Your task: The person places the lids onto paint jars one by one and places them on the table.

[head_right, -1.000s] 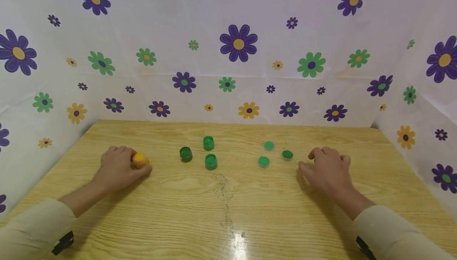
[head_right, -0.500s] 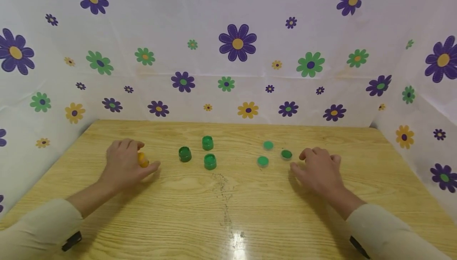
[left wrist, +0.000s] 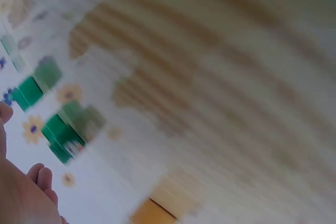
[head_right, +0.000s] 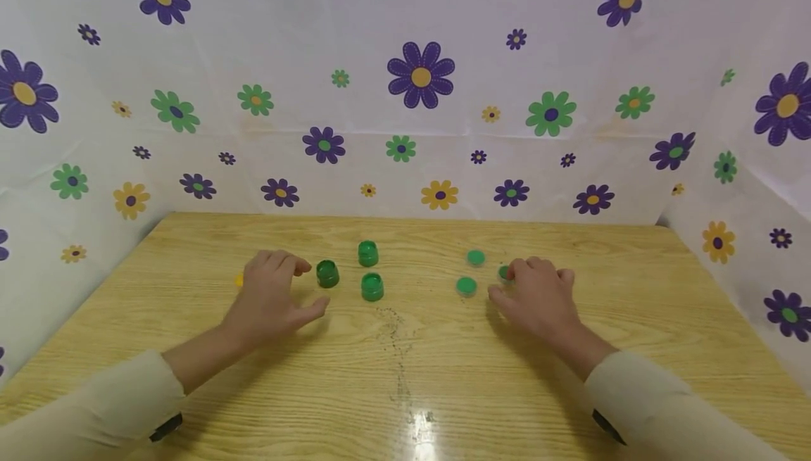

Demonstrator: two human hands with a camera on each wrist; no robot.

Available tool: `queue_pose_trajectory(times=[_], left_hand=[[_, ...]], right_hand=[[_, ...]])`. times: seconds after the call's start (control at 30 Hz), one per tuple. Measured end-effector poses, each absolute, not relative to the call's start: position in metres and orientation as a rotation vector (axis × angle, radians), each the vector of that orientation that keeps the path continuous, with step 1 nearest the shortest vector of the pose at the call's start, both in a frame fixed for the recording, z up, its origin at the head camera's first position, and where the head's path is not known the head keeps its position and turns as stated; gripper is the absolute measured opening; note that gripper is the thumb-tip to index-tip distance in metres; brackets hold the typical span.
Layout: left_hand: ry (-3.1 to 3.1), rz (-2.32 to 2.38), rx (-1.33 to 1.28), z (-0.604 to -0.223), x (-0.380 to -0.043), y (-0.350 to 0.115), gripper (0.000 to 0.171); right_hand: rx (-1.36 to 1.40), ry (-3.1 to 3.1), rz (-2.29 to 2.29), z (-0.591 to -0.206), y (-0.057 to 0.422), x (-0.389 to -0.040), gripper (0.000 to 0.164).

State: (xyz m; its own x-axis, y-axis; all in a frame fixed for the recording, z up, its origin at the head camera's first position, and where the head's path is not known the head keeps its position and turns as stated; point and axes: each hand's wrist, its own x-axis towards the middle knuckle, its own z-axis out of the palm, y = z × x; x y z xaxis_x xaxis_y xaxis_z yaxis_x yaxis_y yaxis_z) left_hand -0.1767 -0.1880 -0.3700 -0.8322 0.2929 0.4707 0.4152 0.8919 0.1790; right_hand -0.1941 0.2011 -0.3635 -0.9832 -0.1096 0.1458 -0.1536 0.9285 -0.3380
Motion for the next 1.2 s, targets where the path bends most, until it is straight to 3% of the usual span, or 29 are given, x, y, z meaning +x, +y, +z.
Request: queue_pose_trajectory(times=[0.53, 0.83, 1.2], left_hand=[[-2.826, -0.278, -0.545, -0.371, -0.19, -0.122, 0.053], [-2.868, -0.15, -0.518, -0.369, -0.194, -0.108, 0.044], [-2.876, -0.003, -0.518, -0.372, -0.202, -0.102, 0.048]], right_hand=[[0.266, -2.983, 0.556, -0.366, 0.173, -0.196, 0.041], [0.286, -3.012, 0.425, -0.366, 0.167, -0.2, 0.046], [0.308, -3.034, 0.368, -0.368, 0.162, -0.203, 0.048]])
